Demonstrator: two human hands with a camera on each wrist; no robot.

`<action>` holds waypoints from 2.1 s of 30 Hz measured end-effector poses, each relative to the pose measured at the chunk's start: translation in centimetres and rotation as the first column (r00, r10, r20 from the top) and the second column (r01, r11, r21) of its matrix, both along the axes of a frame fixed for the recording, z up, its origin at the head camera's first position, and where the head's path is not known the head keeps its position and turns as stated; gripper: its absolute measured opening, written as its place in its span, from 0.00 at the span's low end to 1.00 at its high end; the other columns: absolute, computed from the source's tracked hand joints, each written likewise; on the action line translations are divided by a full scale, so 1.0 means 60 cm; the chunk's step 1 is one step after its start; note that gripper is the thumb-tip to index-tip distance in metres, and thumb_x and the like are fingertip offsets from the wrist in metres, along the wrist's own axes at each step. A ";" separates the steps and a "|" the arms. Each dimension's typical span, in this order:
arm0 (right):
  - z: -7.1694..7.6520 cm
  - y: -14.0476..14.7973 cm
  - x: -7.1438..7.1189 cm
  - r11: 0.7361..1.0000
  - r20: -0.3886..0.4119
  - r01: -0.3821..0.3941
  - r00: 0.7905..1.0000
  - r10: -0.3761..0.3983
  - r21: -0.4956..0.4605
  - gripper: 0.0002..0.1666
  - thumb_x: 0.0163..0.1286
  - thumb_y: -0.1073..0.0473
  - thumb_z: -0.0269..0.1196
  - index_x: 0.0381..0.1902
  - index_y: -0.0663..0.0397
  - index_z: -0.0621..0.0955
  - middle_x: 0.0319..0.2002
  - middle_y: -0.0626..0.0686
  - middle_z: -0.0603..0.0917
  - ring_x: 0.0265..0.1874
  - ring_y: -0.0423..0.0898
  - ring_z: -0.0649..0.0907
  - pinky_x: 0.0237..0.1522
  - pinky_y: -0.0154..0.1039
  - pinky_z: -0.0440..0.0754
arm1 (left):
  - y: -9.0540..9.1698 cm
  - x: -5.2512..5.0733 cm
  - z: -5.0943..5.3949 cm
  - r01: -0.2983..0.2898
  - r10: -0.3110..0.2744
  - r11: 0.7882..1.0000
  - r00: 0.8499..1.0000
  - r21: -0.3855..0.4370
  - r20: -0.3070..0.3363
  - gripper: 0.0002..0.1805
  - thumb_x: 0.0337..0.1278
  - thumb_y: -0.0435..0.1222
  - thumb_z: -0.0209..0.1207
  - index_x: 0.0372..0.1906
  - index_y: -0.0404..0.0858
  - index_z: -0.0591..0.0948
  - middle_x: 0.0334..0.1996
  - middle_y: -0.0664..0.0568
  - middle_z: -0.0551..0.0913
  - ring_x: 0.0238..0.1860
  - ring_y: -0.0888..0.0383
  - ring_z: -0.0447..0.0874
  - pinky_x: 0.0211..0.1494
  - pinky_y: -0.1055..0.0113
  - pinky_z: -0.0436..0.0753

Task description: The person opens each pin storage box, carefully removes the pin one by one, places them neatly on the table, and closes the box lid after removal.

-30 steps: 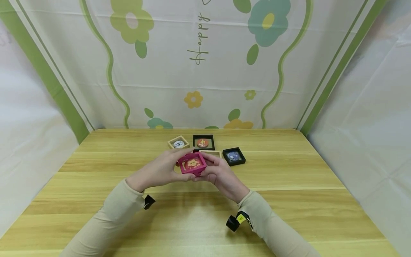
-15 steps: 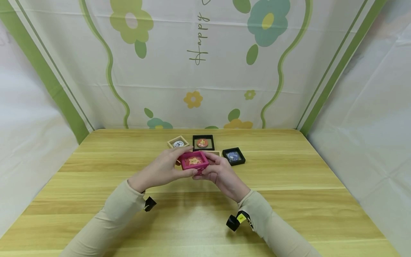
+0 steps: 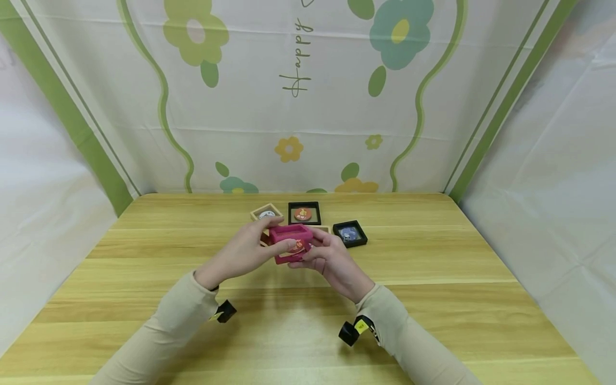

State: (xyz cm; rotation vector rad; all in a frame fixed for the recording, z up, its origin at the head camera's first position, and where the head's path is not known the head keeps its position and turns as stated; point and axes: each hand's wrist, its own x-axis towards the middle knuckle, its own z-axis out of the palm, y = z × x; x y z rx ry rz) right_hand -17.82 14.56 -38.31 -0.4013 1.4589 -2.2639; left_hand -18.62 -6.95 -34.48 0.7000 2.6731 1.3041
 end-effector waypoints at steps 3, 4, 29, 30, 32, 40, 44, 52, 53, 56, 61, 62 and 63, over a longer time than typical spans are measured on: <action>0.000 -0.001 0.000 1.000 0.003 -0.007 1.000 0.007 0.004 0.35 0.64 0.77 0.52 0.71 0.65 0.64 0.65 0.65 0.69 0.51 0.58 0.82 0.55 0.52 0.77 | 0.001 0.002 0.001 -0.035 0.034 0.999 0.998 0.025 0.044 0.39 0.58 0.59 0.63 0.64 0.36 0.71 0.42 0.53 0.81 0.38 0.56 0.81 0.36 0.64 0.82; 0.000 -0.001 0.000 1.000 0.004 -0.008 1.000 0.008 0.007 0.35 0.64 0.77 0.51 0.70 0.65 0.64 0.65 0.65 0.69 0.51 0.58 0.82 0.55 0.52 0.77 | 0.002 0.002 0.000 -0.049 0.047 0.998 0.997 0.026 0.056 0.40 0.58 0.59 0.63 0.65 0.36 0.71 0.43 0.52 0.81 0.39 0.56 0.81 0.37 0.64 0.82; -0.001 -0.006 0.005 0.999 0.003 0.002 1.000 -0.002 0.038 0.43 0.62 0.78 0.52 0.75 0.62 0.55 0.68 0.66 0.64 0.54 0.58 0.79 0.52 0.50 0.80 | 0.007 0.001 -0.005 -0.095 0.064 0.978 0.984 0.184 0.165 0.37 0.71 0.63 0.41 0.62 0.34 0.71 0.40 0.45 0.80 0.35 0.52 0.79 0.37 0.58 0.83; -0.001 -0.007 0.005 0.999 0.007 0.003 1.000 -0.003 0.040 0.43 0.61 0.78 0.52 0.75 0.62 0.55 0.67 0.67 0.64 0.54 0.58 0.79 0.52 0.50 0.80 | 0.007 0.000 -0.005 -0.099 0.065 0.976 0.983 0.193 0.174 0.37 0.71 0.63 0.41 0.62 0.34 0.71 0.40 0.45 0.80 0.36 0.52 0.79 0.38 0.57 0.83; 0.000 -0.009 0.006 0.999 0.012 0.008 1.000 -0.008 0.047 0.43 0.61 0.78 0.52 0.75 0.62 0.55 0.67 0.67 0.65 0.54 0.58 0.79 0.51 0.50 0.80 | 0.007 0.000 -0.006 -0.102 0.063 0.973 0.980 0.207 0.188 0.37 0.71 0.63 0.40 0.62 0.34 0.71 0.40 0.45 0.80 0.37 0.51 0.80 0.39 0.56 0.83; 0.001 -0.010 0.008 0.995 0.007 0.025 1.000 -0.026 0.096 0.44 0.61 0.76 0.57 0.74 0.59 0.57 0.65 0.67 0.68 0.52 0.60 0.80 0.51 0.50 0.80 | 0.005 -0.005 -0.006 -0.110 0.062 0.966 0.977 0.234 0.203 0.38 0.71 0.64 0.36 0.61 0.34 0.71 0.40 0.45 0.80 0.40 0.51 0.80 0.42 0.57 0.81; 0.000 -0.011 0.008 0.990 0.005 0.034 0.999 -0.035 0.138 0.45 0.60 0.75 0.59 0.74 0.58 0.57 0.64 0.67 0.70 0.51 0.58 0.81 0.52 0.50 0.80 | 0.004 -0.006 -0.006 -0.112 0.057 0.962 0.974 0.248 0.219 0.38 0.72 0.63 0.36 0.62 0.35 0.71 0.41 0.44 0.80 0.40 0.51 0.81 0.43 0.57 0.81; 0.002 -0.011 0.007 0.979 -0.023 0.050 0.999 -0.046 0.195 0.40 0.65 0.72 0.57 0.74 0.60 0.59 0.61 0.67 0.72 0.47 0.57 0.82 0.47 0.52 0.82 | 0.003 -0.006 -0.005 -0.123 0.047 0.954 0.962 0.275 0.267 0.36 0.72 0.62 0.37 0.63 0.36 0.70 0.43 0.45 0.80 0.41 0.52 0.82 0.43 0.58 0.82; 0.002 -0.010 0.006 0.976 -0.030 0.063 0.998 -0.058 0.210 0.37 0.68 0.70 0.57 0.73 0.60 0.60 0.60 0.67 0.73 0.46 0.57 0.82 0.46 0.53 0.83 | 0.003 -0.006 -0.005 -0.126 0.048 0.953 0.961 0.277 0.272 0.36 0.73 0.62 0.37 0.63 0.36 0.70 0.43 0.45 0.80 0.41 0.51 0.82 0.43 0.58 0.82; 0.002 -0.009 0.004 0.946 -0.081 0.142 0.989 -0.123 0.293 0.29 0.74 0.61 0.56 0.70 0.60 0.65 0.56 0.65 0.75 0.43 0.56 0.82 0.42 0.52 0.84 | 0.003 -0.005 -0.004 -0.136 0.050 0.948 0.956 0.287 0.289 0.35 0.73 0.62 0.37 0.62 0.37 0.70 0.43 0.44 0.80 0.41 0.50 0.82 0.42 0.59 0.82; -0.003 -0.010 0.003 0.792 -0.301 0.372 0.921 -0.248 0.485 0.26 0.71 0.50 0.63 0.60 0.58 0.75 0.44 0.59 0.77 0.34 0.56 0.78 0.33 0.48 0.84 | 0.004 -0.007 -0.005 -0.137 0.047 0.947 0.954 0.291 0.296 0.35 0.72 0.63 0.38 0.62 0.38 0.70 0.42 0.44 0.81 0.42 0.48 0.83 0.42 0.59 0.83; -0.003 -0.011 0.004 0.758 -0.348 0.412 0.901 -0.258 0.506 0.26 0.69 0.48 0.65 0.59 0.57 0.76 0.42 0.58 0.77 0.33 0.55 0.78 0.31 0.46 0.83 | 0.004 -0.007 -0.004 -0.134 0.046 0.948 0.955 0.289 0.294 0.35 0.71 0.63 0.38 0.62 0.39 0.70 0.42 0.44 0.81 0.42 0.48 0.83 0.43 0.59 0.83; -0.004 -0.011 0.004 0.729 -0.395 0.447 0.881 -0.258 0.519 0.26 0.68 0.48 0.66 0.57 0.56 0.77 0.40 0.57 0.77 0.33 0.54 0.77 0.30 0.44 0.83 | 0.004 -0.007 -0.005 -0.131 0.043 0.948 0.956 0.289 0.292 0.36 0.71 0.63 0.38 0.62 0.38 0.70 0.43 0.44 0.81 0.43 0.48 0.83 0.44 0.59 0.83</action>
